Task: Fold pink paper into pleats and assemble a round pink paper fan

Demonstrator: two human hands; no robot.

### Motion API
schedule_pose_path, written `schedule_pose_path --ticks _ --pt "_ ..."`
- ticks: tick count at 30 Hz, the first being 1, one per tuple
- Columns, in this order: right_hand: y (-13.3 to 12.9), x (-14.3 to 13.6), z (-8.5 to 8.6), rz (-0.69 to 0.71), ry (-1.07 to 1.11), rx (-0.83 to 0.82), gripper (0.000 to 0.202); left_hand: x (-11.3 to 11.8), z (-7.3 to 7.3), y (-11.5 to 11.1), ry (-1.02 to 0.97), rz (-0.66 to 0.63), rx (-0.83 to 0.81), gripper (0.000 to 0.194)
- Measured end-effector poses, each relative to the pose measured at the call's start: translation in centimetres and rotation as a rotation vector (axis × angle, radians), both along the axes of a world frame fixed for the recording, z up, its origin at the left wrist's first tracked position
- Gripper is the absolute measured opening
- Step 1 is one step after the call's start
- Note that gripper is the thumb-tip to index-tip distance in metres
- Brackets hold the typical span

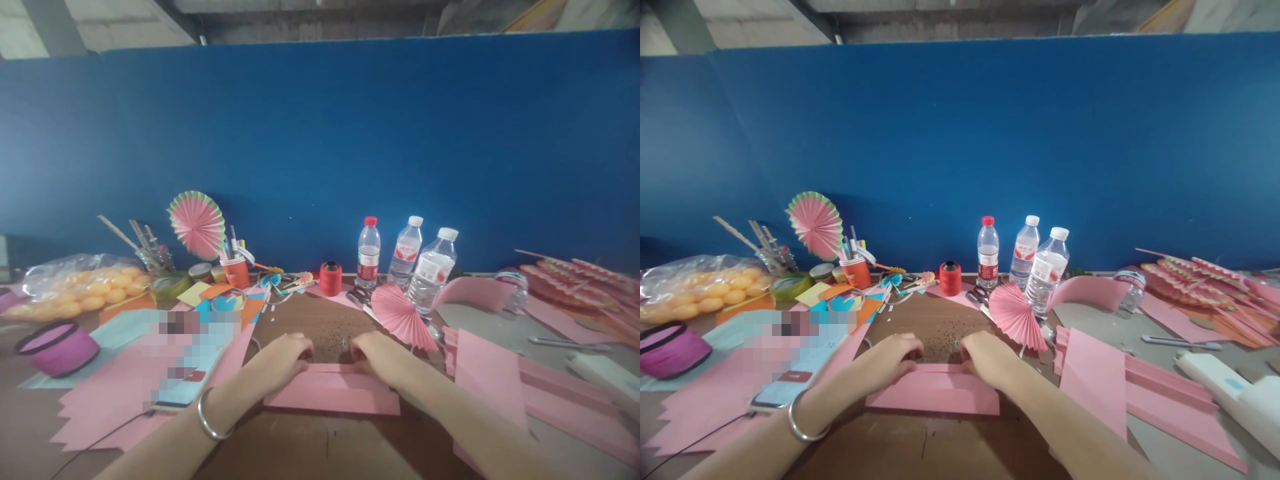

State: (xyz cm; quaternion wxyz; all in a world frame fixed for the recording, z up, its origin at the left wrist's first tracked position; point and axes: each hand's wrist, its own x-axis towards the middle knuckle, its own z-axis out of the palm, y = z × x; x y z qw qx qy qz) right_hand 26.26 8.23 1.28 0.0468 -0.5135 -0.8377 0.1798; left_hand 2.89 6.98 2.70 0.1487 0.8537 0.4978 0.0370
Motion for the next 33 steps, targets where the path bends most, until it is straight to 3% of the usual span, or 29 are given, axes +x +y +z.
schedule_pose_path --ticks 5,10,12,15,17,18,20,22,25,27,33 --pt "-0.8 -0.4 0.0 0.029 -0.040 -0.012 0.013 0.2 -0.8 -0.7 0.032 0.012 0.017 0.020" --pt "-1.0 -0.4 -0.2 0.155 -0.016 0.083 0.009 0.8 -1.2 -0.9 0.078 -0.079 0.191 0.018" --pt "-1.0 -0.3 0.0 0.105 -0.019 0.253 0.004 0.7 -0.4 -1.0 0.071 -0.053 0.278 0.018" --pt "-1.3 0.1 1.1 0.085 0.069 0.801 0.013 0.2 1.6 -1.6 0.068 0.004 0.468 0.023" --pt "-1.6 0.6 1.8 0.186 0.171 1.092 0.017 -0.1 2.5 -2.2 0.051 -0.107 0.707 0.022" --pt "-1.6 0.9 2.0 0.232 0.187 1.126 0.018 -0.2 2.5 -2.5 0.074 -0.158 0.734 0.022" --pt "-1.3 1.3 1.8 0.338 0.126 0.958 0.021 -0.2 1.5 -3.0 0.145 -0.164 0.649 0.022" --pt "-0.8 1.4 1.1 0.419 0.009 0.604 0.015 0.0 -0.2 -3.2 0.150 -0.167 0.448 0.021" --pt "-0.3 1.1 0.0 0.427 -0.046 0.236 0.009 0.2 -2.6 -3.2 0.122 -0.157 0.268 0.015" --pt "-0.5 0.4 -0.5 0.434 -0.024 0.211 0.012 0.3 -3.2 -3.1 0.117 -0.151 0.240 0.014" --pt "-1.7 -2.1 -1.7 0.463 -0.055 0.359 0.017 0.3 -3.7 -3.2 0.192 -0.244 0.273 0.014"
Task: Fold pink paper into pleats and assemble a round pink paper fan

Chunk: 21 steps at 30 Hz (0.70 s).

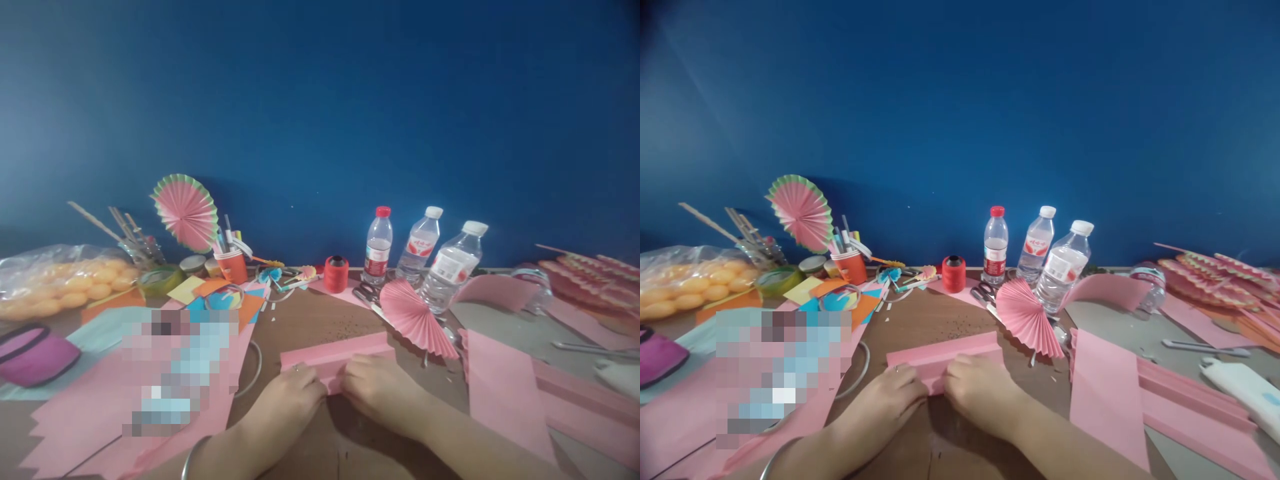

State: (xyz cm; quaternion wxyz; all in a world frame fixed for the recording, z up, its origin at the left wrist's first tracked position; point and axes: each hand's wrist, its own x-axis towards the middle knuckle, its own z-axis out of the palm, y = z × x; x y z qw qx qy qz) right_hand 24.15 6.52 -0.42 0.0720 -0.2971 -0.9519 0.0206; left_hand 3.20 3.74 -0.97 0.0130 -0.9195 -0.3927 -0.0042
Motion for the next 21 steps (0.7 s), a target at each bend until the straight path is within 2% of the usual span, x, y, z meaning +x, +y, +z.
schedule_pose_path --ticks 3,7,9,13,17,21 --pt "0.4 0.6 0.5 0.025 -0.077 0.010 0.015 -0.1 -0.1 -0.3 0.063 0.017 0.009 0.016" --pt "0.9 2.2 1.8 -0.077 -0.181 -0.043 0.012 -0.2 -0.4 -0.7 0.042 0.031 -0.024 0.016" --pt "0.7 2.1 1.8 -0.097 -0.149 -0.051 0.009 -0.1 -0.7 -0.7 -0.012 0.016 -0.042 0.016" --pt "-0.3 0.3 0.7 0.016 0.033 -0.139 0.014 0.4 -0.6 -0.8 -0.085 -0.007 -0.063 0.017" --pt "-0.4 -0.6 0.1 0.009 0.125 -0.247 0.021 -0.3 0.5 -1.8 -0.034 -0.086 0.065 0.013" --pt "0.0 -0.4 0.6 -0.021 0.107 -0.338 0.026 -1.6 0.8 -3.9 -0.077 -0.069 0.264 0.016"
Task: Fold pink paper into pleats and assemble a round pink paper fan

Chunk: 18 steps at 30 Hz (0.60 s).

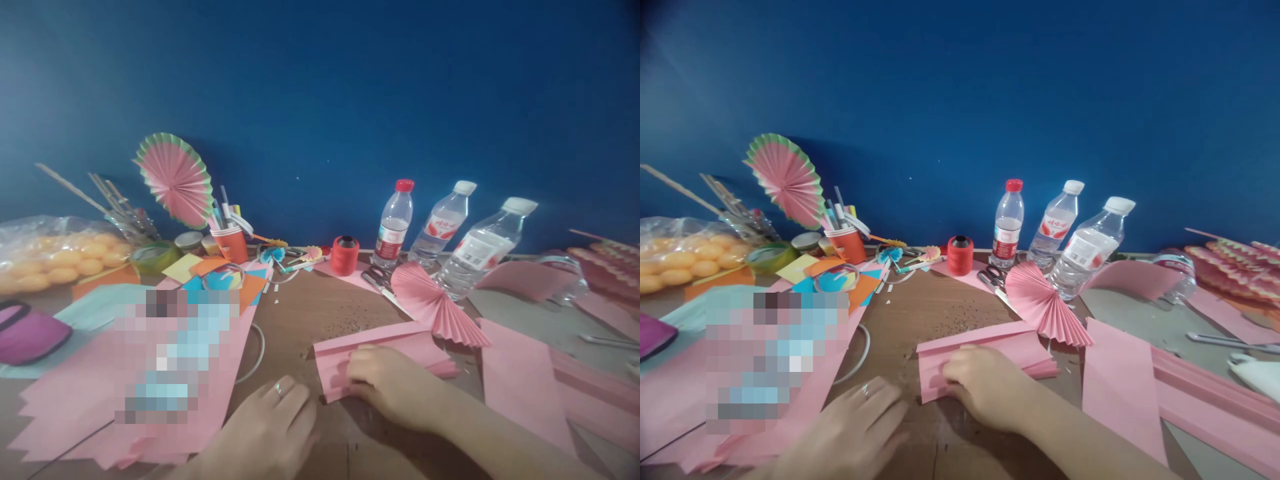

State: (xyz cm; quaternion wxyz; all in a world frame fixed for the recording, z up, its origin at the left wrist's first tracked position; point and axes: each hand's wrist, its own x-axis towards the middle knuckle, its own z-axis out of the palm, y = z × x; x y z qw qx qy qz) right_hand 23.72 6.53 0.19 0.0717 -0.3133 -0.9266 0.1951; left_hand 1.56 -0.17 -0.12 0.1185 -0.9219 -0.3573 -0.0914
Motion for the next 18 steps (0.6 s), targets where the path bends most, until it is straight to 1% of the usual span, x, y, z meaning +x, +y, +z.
schedule_pose_path --ticks 2,4,8,12,15,18 --pt "0.2 -0.1 0.3 -0.009 -0.032 -0.024 0.026 -0.2 -0.2 -0.8 -0.037 -0.051 0.042 0.016" --pt "0.2 -0.2 0.5 -0.013 -0.054 -0.039 0.024 0.0 -0.4 -1.0 -0.057 -0.054 0.051 0.018" --pt "0.1 -0.6 0.8 -0.008 -0.103 -0.043 0.021 0.4 -0.7 -0.6 -0.045 -0.031 -0.041 0.034" --pt "0.1 -0.9 1.0 0.002 -0.146 -0.034 0.018 0.2 -0.9 -0.6 -0.079 0.003 -0.050 0.034" --pt "0.2 -1.1 1.1 0.012 -0.153 -0.050 0.016 0.1 -0.7 -0.7 -0.038 0.012 -0.088 0.038" --pt "0.4 -1.1 1.2 0.022 -0.157 -0.065 0.015 0.3 -0.2 -0.4 -0.005 -0.032 -0.103 0.041"
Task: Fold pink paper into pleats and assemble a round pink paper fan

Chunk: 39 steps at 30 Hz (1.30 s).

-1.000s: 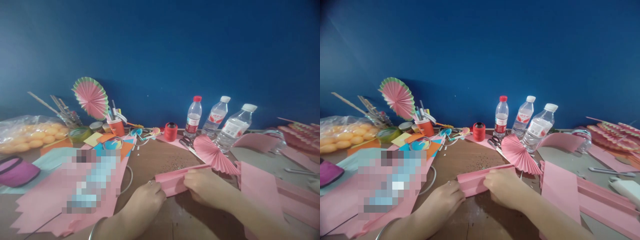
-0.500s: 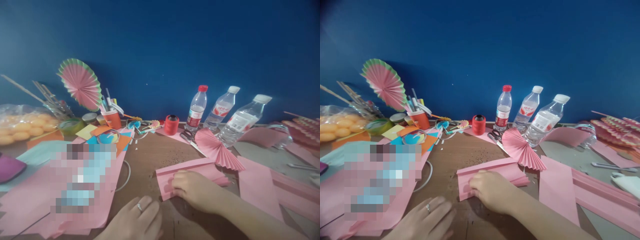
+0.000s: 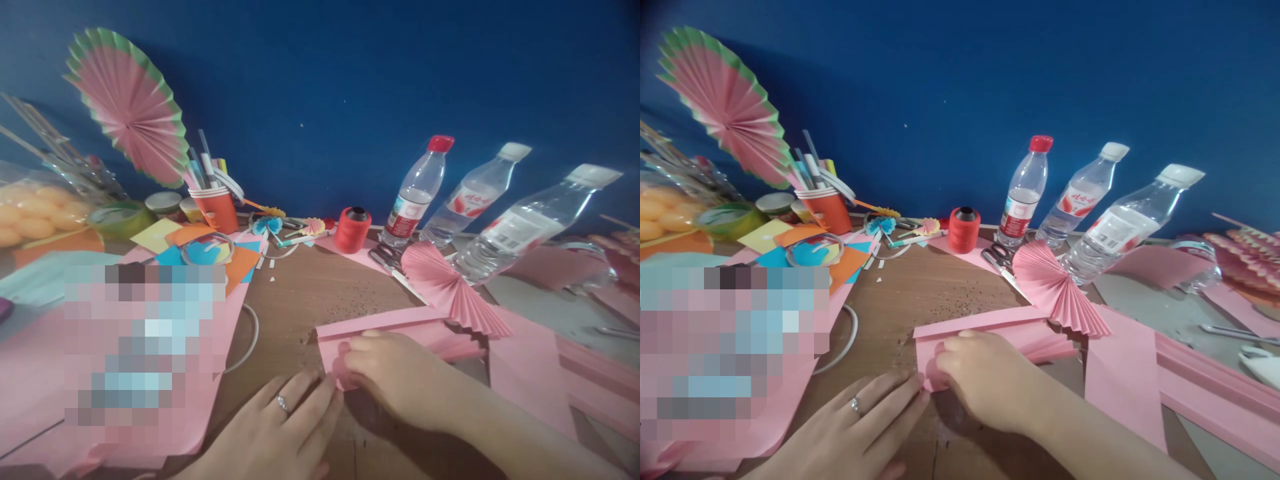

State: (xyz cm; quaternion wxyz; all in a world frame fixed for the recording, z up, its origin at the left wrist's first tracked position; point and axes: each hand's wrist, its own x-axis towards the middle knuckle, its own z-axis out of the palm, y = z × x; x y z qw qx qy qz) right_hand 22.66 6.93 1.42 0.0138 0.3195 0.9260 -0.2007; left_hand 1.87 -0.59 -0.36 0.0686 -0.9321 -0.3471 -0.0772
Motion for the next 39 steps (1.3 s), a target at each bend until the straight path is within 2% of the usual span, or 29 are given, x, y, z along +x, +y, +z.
schedule_pose_path --ticks 3,8,11,13,15,19,25,28,33,37,39 --pt "0.1 0.1 0.0 -0.022 0.003 -0.013 0.016 0.2 0.3 0.3 -0.022 -0.026 0.018 0.036" --pt "-0.7 -0.5 0.0 -0.018 0.023 -0.030 0.019 0.0 0.0 0.1 -0.071 0.021 0.020 0.036" --pt "-1.4 -0.7 0.2 -0.131 0.010 -0.109 0.015 -0.4 -0.2 -0.2 -0.124 0.001 0.081 0.022" --pt "-1.7 -0.2 0.2 -0.240 -0.048 -0.149 0.017 -0.6 -0.1 -0.2 -0.127 -0.010 0.112 0.023" --pt "-1.8 0.5 0.1 -0.286 -0.078 -0.163 0.018 -0.7 0.1 -0.1 -0.119 -0.008 0.131 0.024" --pt "-1.6 1.6 -0.2 -0.228 -0.029 -0.179 0.021 -0.6 0.6 0.2 -0.126 -0.028 0.160 0.030" --pt "-1.3 1.2 -0.2 -0.121 -0.035 -0.175 0.022 -1.3 0.2 0.5 -0.064 -0.078 0.104 0.039" --pt "-1.4 1.1 -1.0 -0.136 -0.040 -0.139 0.019 -1.4 0.3 0.8 -0.096 -0.083 0.115 0.039" --pt "-1.5 1.0 -2.3 -0.169 -0.058 -0.113 0.017 -1.0 1.3 1.5 -0.119 -0.086 0.080 0.038" --pt "-1.6 1.3 -2.2 -0.174 -0.053 -0.116 0.015 -1.0 1.7 2.0 -0.162 -0.046 -0.028 0.033" --pt "-1.7 1.4 -2.0 -0.171 -0.043 -0.108 0.012 -1.0 1.8 2.2 -0.197 -0.040 -0.022 0.031"
